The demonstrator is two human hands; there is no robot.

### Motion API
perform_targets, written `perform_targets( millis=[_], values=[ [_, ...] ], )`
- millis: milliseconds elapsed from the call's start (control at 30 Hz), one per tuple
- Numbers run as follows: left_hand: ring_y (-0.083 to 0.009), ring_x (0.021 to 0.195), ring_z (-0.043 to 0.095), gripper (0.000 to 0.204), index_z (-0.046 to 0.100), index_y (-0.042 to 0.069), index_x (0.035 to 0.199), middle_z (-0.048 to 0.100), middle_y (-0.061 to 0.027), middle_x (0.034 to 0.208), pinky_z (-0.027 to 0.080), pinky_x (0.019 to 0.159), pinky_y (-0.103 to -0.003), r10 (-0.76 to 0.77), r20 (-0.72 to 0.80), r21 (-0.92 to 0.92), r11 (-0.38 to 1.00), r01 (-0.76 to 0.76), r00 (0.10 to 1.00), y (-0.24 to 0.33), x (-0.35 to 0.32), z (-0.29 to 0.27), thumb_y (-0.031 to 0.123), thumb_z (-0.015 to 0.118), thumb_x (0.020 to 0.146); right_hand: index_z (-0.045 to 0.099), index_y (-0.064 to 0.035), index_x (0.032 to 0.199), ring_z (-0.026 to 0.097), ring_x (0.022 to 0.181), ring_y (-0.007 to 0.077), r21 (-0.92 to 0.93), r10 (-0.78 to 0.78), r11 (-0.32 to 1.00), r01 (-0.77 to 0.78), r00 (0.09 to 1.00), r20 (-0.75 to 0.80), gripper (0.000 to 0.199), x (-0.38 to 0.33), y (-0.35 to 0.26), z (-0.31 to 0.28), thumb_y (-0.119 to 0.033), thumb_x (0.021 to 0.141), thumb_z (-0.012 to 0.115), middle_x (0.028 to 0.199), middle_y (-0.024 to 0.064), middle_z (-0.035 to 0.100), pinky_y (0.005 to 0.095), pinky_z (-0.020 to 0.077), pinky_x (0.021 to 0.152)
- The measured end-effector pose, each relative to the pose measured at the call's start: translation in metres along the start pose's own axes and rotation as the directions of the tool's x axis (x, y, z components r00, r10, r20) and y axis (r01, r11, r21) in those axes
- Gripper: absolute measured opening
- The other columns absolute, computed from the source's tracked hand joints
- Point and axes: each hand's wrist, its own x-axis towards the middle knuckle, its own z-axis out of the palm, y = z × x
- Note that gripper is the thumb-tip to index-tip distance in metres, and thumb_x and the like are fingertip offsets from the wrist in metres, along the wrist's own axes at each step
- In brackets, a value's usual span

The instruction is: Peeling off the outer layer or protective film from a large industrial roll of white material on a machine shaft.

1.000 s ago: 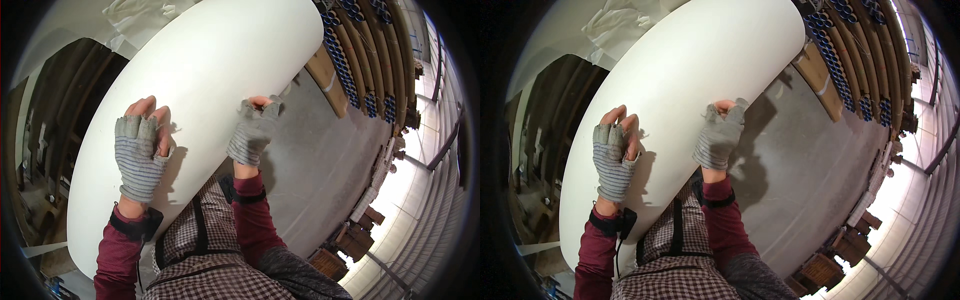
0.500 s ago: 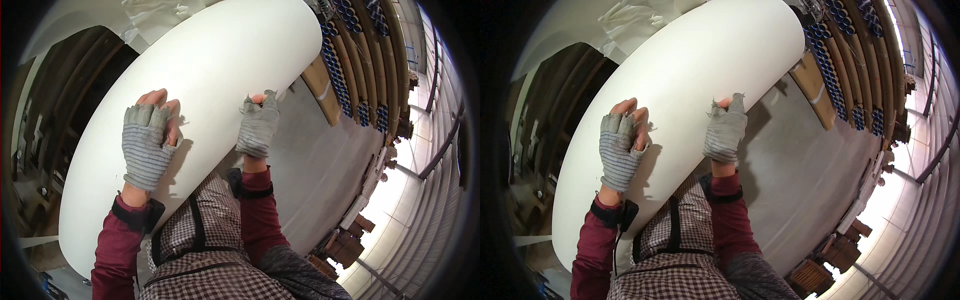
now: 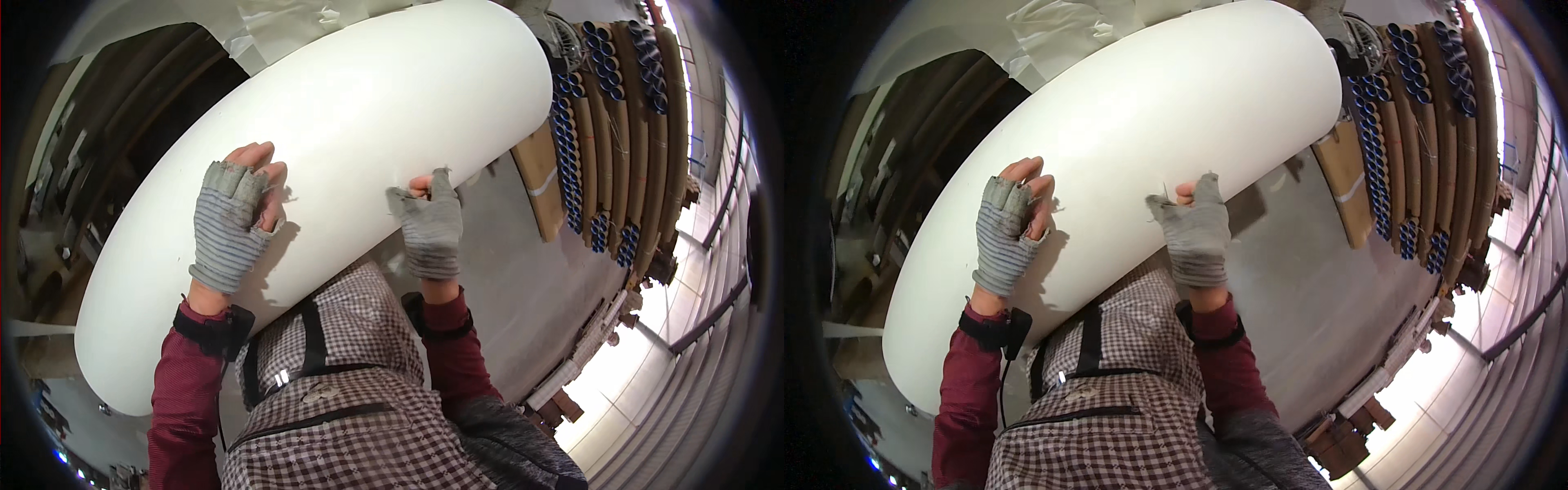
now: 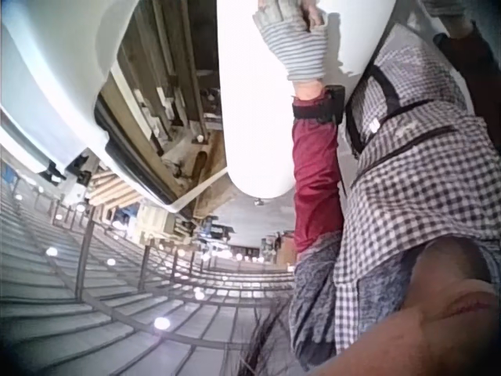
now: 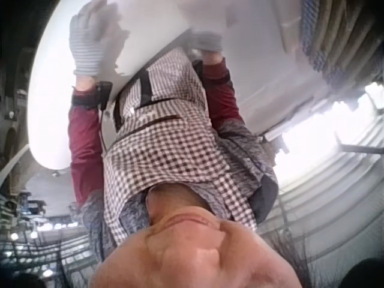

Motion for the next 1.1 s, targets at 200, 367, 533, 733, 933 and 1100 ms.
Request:
perform_targets(
  millis=[200,367,533,733,933,1100],
  values=[
    [-0.0283,0.106,0.057,0.039,0.064,0.009,0.107,0.059,-0.0093,0.121,0.046,0.088,-0.037,-0.034,-0.027,-0.023,0.999,0.034,0.999,0.001,0.001,0.0,0.002,0.061,0.069,0.059,-0.0049,0.076,0.059,0.072,0.0271,-0.604,-0.101,0.747,0.278,0.945,0.31,0.031,0.023,-0.018,0.0,-0.034,0.077,0.069,0.076,0.0098,0.06,0.039,0.0488,0.066],
    [-0.0293,0.107,0.057,0.034,0.064,0.009,0.104,0.06,-0.0091,0.118,0.046,0.088,-0.037,-0.042,-0.036,0.026,0.999,0.043,0.998,0.007,0.002,-0.002,0.005,0.062,0.07,0.063,-0.0078,0.076,0.061,0.072,0.0273,-0.513,-0.209,0.737,0.439,0.871,0.445,0.023,0.029,-0.003,-0.015,-0.031,0.079,0.066,0.075,0.0096,0.06,0.0396,0.0499,0.064],
    [-0.0297,0.107,0.057,0.033,0.063,0.009,0.103,0.06,-0.009,0.117,0.046,0.089,-0.038,-0.052,-0.018,0.012,0.999,0.052,0.999,0.006,0.003,-0.003,0.007,0.064,0.071,0.061,-0.0109,0.068,0.06,0.066,0.0211,-0.574,-0.556,0.426,0.699,0.703,0.444,0.017,0.027,0.035,-0.007,-0.023,0.08,0.065,0.071,0.004,0.061,0.0324,0.0488,0.056],
    [-0.0304,0.108,0.057,0.039,0.061,0.011,0.104,0.059,-0.0079,0.118,0.046,0.087,-0.04,-0.059,0.005,0.018,0.998,0.059,0.998,0.007,0.003,-0.005,0.006,0.066,0.065,0.059,-0.0132,0.064,0.058,0.059,0.0177,-0.545,-0.637,0.266,0.795,0.569,0.52,0.018,0.025,0.009,-0.008,-0.023,0.077,0.067,0.067,-0.0018,0.059,0.0319,0.0473,0.051],
    [-0.0304,0.109,0.056,0.035,0.061,0.009,0.105,0.058,-0.0087,0.12,0.044,0.09,-0.04,-0.079,0.032,0.011,0.997,0.079,0.996,0.004,0.003,-0.004,0.011,0.062,0.071,0.056,-0.0162,0.061,0.057,0.058,0.0158,-0.457,-0.631,0.313,0.832,0.542,0.555,0.016,0.025,0.007,0.0,-0.017,0.073,0.066,0.063,-0.0017,0.054,0.0287,0.0469,0.051],
    [-0.0285,0.107,0.057,0.034,0.061,0.01,0.1,0.06,-0.0066,0.115,0.046,0.086,-0.039,-0.075,-0.007,0.009,0.997,0.075,0.997,0.008,0.006,-0.007,0.007,0.067,0.067,0.053,-0.0155,0.059,0.054,0.057,0.0155,-0.417,-0.642,0.325,0.849,0.521,0.562,0.017,0.022,0.0,0.003,-0.014,0.07,0.065,0.061,-0.0012,0.049,0.0277,0.0458,0.049]
  ],
)
